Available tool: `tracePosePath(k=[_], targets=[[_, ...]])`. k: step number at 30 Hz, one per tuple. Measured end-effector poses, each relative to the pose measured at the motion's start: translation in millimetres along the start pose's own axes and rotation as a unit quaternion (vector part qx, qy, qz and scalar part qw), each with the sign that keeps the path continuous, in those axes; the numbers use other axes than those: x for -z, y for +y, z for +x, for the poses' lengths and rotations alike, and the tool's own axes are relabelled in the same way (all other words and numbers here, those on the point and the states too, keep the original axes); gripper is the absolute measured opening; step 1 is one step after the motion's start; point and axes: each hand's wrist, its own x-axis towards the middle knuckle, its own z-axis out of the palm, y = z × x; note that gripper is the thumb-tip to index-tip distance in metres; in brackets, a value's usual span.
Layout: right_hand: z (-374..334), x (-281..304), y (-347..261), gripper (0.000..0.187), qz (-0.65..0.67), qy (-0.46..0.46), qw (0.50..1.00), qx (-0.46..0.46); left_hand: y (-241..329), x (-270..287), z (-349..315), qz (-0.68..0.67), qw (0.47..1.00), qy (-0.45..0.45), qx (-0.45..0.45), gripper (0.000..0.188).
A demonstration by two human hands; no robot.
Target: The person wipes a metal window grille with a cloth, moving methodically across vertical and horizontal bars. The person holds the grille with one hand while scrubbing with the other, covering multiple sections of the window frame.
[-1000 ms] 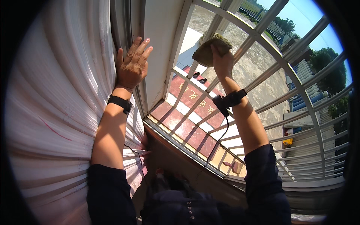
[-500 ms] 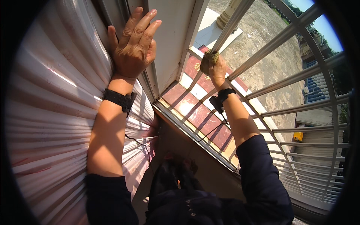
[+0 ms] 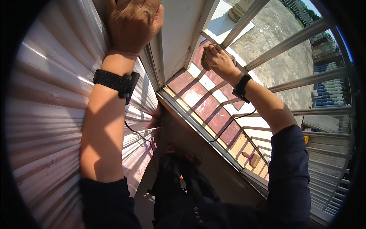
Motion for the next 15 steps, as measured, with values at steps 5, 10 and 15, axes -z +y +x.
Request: tracePosePath(k=[5,10,15], targets=[[-9,-64,-8,0.027,-0.247,-0.178,0.933,0.191,-4,-2,-8,0.038,0.997,0.042,-0.043,0.021],[1,-88,-20,0.024,-0.033,-0.265,0.961,0.072,-14,-13,-16,0.115,0.983,0.083,-0.114,0.019],[11,-98,-32,0.019,0.029,-0.353,0.927,0.121,-5,-18,-24,0.145,0.983,0.081,-0.073,0.022]])
